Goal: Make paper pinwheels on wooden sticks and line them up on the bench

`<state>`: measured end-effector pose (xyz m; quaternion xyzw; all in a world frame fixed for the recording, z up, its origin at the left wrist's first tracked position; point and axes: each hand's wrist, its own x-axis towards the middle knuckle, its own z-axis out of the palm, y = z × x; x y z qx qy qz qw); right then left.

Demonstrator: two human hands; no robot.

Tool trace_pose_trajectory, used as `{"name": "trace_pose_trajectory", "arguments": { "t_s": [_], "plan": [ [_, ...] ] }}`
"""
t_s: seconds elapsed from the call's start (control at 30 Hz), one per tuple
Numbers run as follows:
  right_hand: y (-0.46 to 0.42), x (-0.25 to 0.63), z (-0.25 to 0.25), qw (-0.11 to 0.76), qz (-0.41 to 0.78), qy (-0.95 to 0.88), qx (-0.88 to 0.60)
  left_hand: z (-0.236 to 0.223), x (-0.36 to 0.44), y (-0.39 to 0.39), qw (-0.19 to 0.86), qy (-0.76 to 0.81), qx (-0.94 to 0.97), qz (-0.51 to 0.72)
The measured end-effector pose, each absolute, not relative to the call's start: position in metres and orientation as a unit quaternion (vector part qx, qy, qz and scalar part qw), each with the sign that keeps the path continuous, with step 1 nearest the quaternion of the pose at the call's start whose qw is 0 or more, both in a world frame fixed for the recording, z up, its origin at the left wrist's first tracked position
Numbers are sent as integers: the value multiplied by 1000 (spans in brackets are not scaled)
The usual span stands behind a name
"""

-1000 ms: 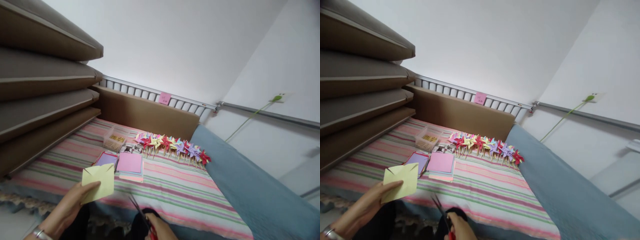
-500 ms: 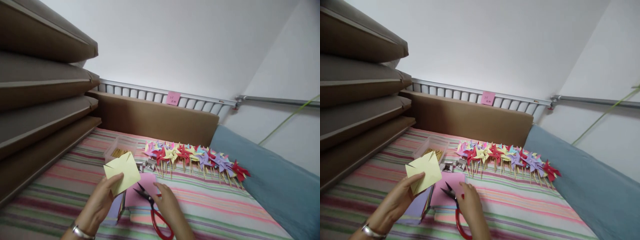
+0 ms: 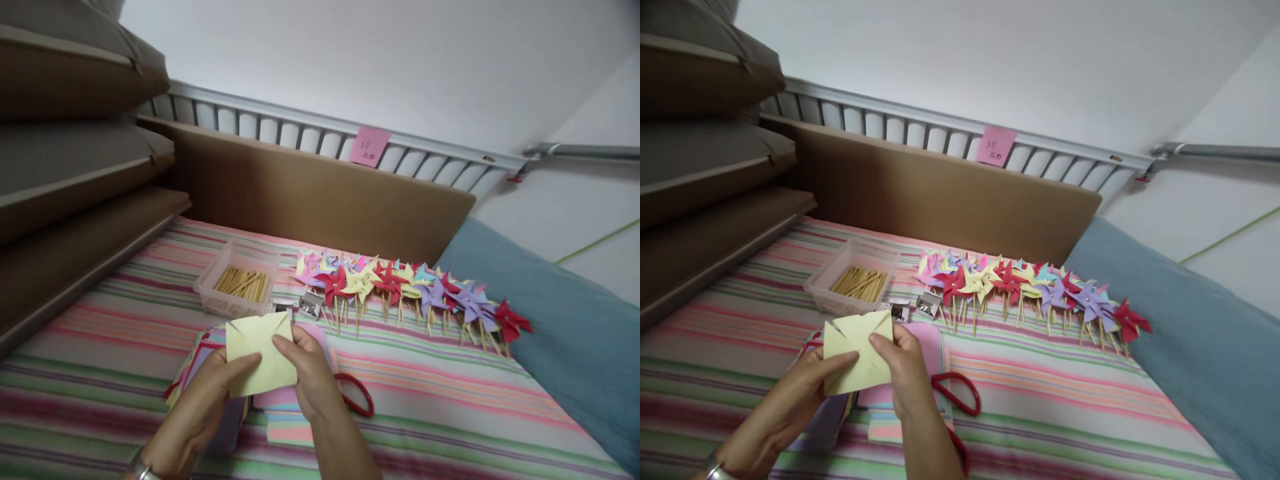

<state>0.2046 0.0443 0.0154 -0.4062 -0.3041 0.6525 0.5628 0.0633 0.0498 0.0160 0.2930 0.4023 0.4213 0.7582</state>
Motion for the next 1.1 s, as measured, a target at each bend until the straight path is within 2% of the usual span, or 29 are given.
{"name": "trace_pose_trajectory", "arguments": {
  "t_s": [0.33,0.5,0.67,0.87,1.0,1.1],
  "plan": [
    [44,215,13,580,653,-268,-405,16,74,55,761,415,282,412],
    [43,213,18,614,634,-261,-390,17,71,57,739,418,267,457],
    [43,212,17,592,650,-281,-386,23,67,62,687,423,225,546],
    [39,202,11,594,633,-302,-394,22,71,60,700,395,216,554],
    [38,197,8,606,589,-333,-418,19,74,56,709,381,224,549],
    [39,205,10,627,447,-417,-483,18,75,53,701,391,227,552]
  ]
}}
